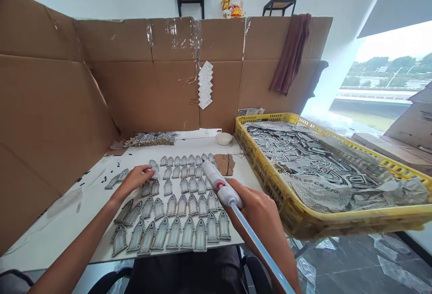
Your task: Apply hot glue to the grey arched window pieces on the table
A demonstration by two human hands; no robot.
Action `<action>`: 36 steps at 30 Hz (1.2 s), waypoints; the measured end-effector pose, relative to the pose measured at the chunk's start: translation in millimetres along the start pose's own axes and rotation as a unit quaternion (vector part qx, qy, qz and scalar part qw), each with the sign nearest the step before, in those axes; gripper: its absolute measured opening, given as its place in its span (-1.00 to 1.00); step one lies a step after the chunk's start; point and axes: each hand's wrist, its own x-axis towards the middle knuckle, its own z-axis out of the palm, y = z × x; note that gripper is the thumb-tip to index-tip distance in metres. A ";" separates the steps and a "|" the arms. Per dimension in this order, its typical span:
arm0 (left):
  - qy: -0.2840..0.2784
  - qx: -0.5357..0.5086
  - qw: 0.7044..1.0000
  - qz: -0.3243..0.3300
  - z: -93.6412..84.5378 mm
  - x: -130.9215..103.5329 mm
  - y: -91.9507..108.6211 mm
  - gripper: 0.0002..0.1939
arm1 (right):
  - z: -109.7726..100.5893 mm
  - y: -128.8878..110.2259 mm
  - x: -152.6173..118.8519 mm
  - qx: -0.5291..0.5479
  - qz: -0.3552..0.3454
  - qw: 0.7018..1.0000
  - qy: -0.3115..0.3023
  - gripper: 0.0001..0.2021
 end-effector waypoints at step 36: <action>0.085 0.040 0.995 0.022 -1.5 0.1 3.8 -0.61 | -10.4 -6.1 -7.4 0.017 -0.039 0.999 0.030 -0.68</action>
